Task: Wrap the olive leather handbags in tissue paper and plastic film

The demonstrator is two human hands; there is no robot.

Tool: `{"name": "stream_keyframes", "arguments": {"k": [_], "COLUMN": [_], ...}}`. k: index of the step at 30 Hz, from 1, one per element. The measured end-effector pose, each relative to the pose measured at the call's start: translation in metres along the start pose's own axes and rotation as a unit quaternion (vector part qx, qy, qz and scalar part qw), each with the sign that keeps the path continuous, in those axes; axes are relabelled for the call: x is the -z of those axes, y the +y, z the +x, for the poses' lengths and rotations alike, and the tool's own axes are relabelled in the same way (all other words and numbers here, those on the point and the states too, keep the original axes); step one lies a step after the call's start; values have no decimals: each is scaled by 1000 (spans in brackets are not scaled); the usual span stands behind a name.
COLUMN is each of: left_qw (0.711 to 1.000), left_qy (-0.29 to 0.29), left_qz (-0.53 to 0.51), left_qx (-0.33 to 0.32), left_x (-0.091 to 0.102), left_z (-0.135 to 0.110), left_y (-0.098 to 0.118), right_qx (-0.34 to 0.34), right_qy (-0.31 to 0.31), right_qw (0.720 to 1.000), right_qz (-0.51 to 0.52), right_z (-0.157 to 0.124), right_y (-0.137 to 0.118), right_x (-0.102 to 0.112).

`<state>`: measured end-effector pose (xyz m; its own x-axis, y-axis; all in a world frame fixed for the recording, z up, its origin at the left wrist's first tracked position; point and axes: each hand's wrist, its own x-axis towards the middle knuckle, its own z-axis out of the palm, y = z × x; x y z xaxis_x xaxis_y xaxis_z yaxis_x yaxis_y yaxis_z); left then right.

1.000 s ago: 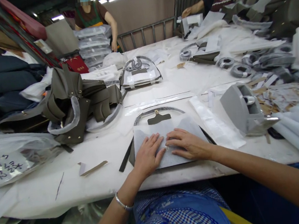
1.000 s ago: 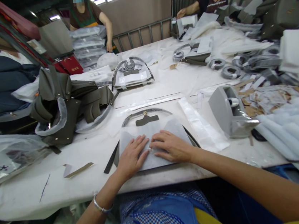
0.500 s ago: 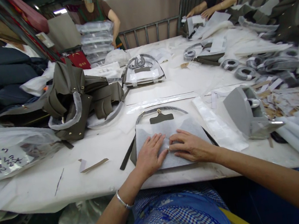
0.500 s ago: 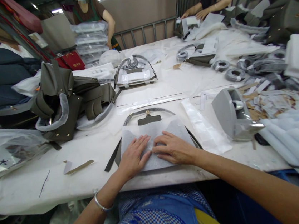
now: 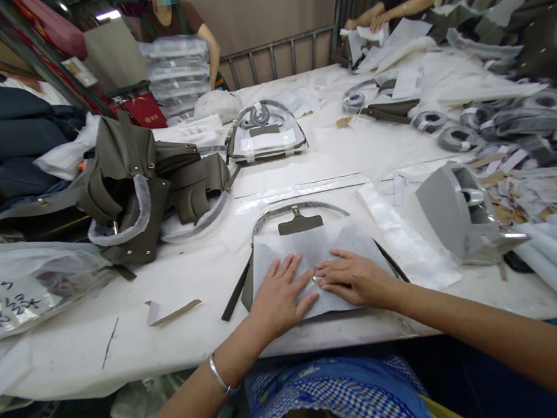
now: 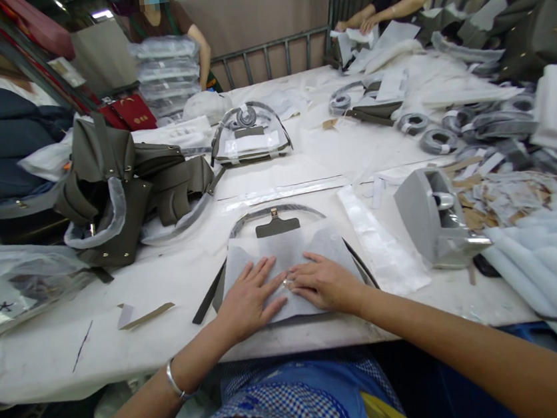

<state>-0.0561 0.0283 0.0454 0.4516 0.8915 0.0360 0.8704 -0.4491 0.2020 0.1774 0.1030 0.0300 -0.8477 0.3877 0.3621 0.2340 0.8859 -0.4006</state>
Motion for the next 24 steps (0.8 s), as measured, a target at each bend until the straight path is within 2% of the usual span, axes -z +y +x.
{"name": "stream_keyframes", "arguments": {"k": [4, 7, 14, 20, 24], "left_qw": [999, 999, 1000, 995, 981], "left_qy": [-7, 1, 17, 51, 131], "left_qz": [19, 21, 24, 83, 130], "left_qx": [-26, -33, 0, -29, -62], "left_x": [1, -1, -6, -12, -31], "left_z": [-1, -3, -6, -3, 0], "left_y": [-2, -5, -5, -14, -31], "right_qx": [-21, -48, -79, -86, -61], "right_qy": [-25, -54, -101, -84, -53], "right_qw": [999, 995, 983, 987, 989], "right_qz": [-19, -71, -130, -104, -121], "right_z": [1, 1, 2, -2, -4], "right_y": [-3, -5, -2, -1, 16], "right_x": [2, 4, 4, 10, -1]}}
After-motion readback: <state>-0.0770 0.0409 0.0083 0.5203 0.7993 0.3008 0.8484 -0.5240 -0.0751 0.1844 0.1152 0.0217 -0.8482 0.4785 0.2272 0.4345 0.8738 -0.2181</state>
